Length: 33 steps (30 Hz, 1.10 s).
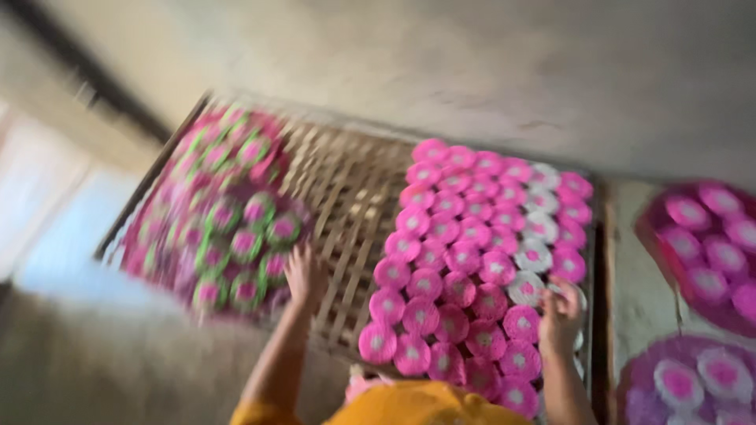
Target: The person is arranging pink and green circular disks onto a mesh rack by hand, placing them one by one to form rows.
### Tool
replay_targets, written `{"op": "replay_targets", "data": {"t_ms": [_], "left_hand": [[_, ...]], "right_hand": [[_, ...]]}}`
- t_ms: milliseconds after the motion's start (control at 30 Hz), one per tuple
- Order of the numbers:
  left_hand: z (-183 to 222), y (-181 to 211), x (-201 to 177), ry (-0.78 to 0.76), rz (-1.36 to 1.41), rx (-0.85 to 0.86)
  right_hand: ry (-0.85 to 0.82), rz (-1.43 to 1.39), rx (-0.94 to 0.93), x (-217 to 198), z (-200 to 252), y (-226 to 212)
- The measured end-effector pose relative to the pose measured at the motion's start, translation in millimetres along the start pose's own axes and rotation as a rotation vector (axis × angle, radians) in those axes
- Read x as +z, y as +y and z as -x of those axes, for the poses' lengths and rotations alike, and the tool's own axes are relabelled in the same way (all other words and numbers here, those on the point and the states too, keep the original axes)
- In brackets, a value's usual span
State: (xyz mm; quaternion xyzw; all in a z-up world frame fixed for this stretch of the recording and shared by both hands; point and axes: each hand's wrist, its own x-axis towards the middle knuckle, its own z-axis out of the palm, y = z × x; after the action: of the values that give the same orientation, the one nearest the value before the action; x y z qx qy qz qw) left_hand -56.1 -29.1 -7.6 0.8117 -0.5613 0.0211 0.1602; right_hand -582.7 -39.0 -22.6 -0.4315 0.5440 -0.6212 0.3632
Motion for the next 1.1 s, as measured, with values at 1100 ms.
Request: {"op": "replay_targets", "data": {"t_ms": [1100], "left_hand": [[274.2,625.8,130.6,-0.886,0.448,0.718]], "right_hand": [[0.272,0.913,0.538,-533.8,87.9,10.3]]}}
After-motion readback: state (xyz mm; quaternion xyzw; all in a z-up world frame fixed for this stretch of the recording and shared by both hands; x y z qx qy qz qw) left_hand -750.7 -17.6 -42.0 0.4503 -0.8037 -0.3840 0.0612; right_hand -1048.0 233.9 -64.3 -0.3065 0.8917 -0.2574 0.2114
